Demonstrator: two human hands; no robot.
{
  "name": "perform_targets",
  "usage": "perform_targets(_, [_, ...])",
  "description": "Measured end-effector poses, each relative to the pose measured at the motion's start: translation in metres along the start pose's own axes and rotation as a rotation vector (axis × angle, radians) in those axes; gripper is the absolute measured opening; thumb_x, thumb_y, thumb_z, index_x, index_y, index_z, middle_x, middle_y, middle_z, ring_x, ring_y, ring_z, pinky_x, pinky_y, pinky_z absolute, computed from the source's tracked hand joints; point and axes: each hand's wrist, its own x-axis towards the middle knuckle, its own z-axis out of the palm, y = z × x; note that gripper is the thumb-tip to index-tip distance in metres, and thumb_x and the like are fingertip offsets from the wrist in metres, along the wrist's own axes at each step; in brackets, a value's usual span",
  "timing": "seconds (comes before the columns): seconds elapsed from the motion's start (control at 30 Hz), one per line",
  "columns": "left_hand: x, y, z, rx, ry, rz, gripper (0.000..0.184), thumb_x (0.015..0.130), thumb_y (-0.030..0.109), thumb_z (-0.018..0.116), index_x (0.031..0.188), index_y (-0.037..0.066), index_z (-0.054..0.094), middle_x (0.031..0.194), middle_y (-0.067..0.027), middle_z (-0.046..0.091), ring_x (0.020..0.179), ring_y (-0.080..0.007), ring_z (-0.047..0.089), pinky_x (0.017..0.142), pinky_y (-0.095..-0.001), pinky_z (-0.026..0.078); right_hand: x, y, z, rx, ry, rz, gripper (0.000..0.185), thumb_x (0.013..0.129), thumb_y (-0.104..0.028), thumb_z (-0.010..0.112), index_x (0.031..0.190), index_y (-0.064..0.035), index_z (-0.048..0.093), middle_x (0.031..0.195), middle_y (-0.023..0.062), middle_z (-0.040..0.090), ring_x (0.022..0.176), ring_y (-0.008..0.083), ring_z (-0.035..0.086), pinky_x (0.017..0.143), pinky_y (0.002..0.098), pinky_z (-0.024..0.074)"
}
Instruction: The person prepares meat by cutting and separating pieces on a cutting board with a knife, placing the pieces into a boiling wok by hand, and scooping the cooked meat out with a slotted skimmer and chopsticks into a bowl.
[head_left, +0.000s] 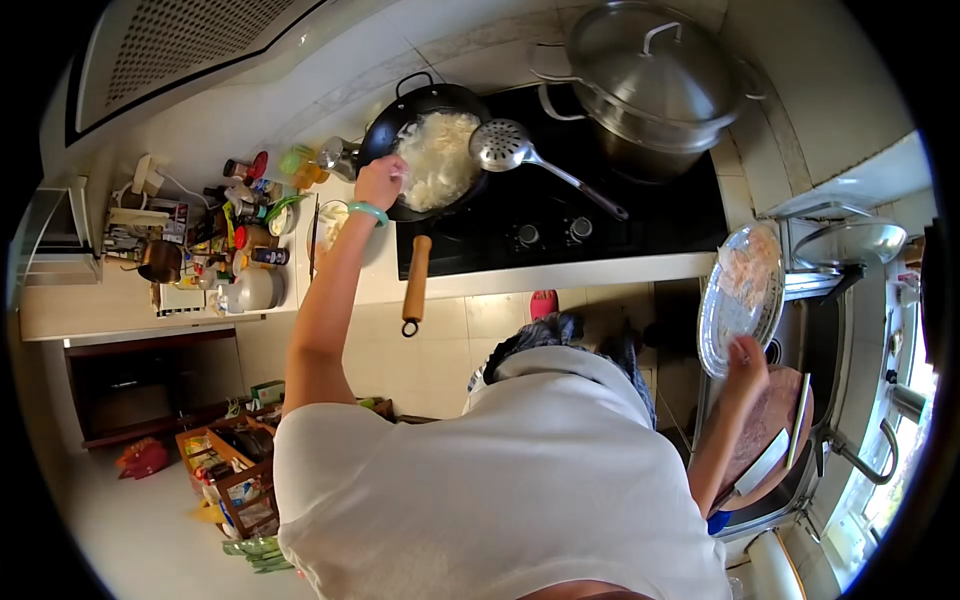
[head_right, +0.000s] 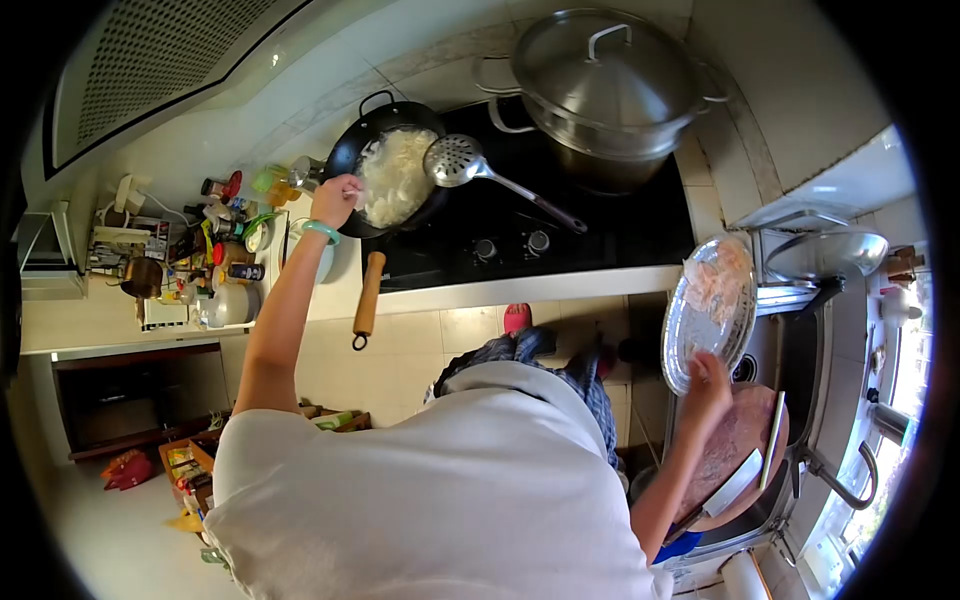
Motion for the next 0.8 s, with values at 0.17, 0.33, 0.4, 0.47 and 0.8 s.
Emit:
perform_targets(0.17, [0.011, -0.053, 0.027, 0.03, -0.002, 0.08, 0.019, 0.071, 0.001, 0.063, 0.088, 0.008, 0.065, 0.079, -0.0118, 0.066, 0.074, -0.0259, 0.065, 0.069, -0.0337, 0.052, 0.036, -0.197, 0.165, 0.264, -0.504, -0.253, 0.013, 0.073, -0.004, 0.069, 0.086, -0.0047, 0.064, 0.079, 0.0077, 0.062, 0.073, 0.0228, 0.059, 0.065, 0.0324, 0.048])
perform_targets(0.33, [-0.002, -0.035, -0.004, 0.059, 0.145, 0.136, 0.017, 0.074, 0.007, 0.066, 0.091, 0.01, 0.064, 0.095, -0.0051, 0.063, 0.076, -0.0277, 0.063, 0.066, -0.0357, 0.05, 0.039, -0.284, 0.315, 0.211, -0.501, -0.74, 0.017, 0.077, -0.012, 0.065, 0.093, -0.007, 0.064, 0.087, 0.0074, 0.062, 0.08, 0.0272, 0.062, 0.068, 0.0355, 0.05])
perform_targets(0.4, [-0.016, -0.037, -0.02, 0.005, 0.223, 0.12, 0.018, 0.074, 0.007, 0.066, 0.092, 0.01, 0.064, 0.094, -0.006, 0.063, 0.076, -0.027, 0.063, 0.066, -0.0346, 0.05, 0.038, -0.296, 0.338, 0.103, -0.355, -0.854, 0.018, 0.079, -0.012, 0.063, 0.096, -0.0069, 0.063, 0.094, 0.0071, 0.062, 0.084, 0.0289, 0.061, 0.07, 0.0366, 0.0507])
perform_targets(0.47, [-0.04, -0.031, -0.044, -0.092, 0.361, 0.101, 0.017, 0.077, 0.007, 0.065, 0.094, 0.01, 0.064, 0.093, -0.0077, 0.063, 0.075, -0.0271, 0.062, 0.066, -0.0337, 0.05, 0.041, -0.294, 0.326, 0.093, -0.367, -0.743, 0.017, 0.079, -0.01, 0.062, 0.096, -0.0067, 0.063, 0.094, 0.008, 0.062, 0.084, 0.0288, 0.061, 0.071, 0.0368, 0.0504])
perform_targets(0.8, [-0.231, -0.065, -0.046, -0.867, 0.704, -0.654, 0.019, 0.083, 0.003, 0.06, 0.102, 0.002, 0.063, 0.09, -0.0031, 0.064, 0.072, -0.0072, 0.057, 0.059, -0.0194, 0.045, 0.06, -0.064, 0.274, -0.614, -0.251, -0.448, 0.05, 0.079, -0.013, 0.064, 0.124, 0.0, 0.044, 0.117, 0.016, 0.05, 0.107, 0.0336, 0.048, 0.089, 0.0428, 0.0403])
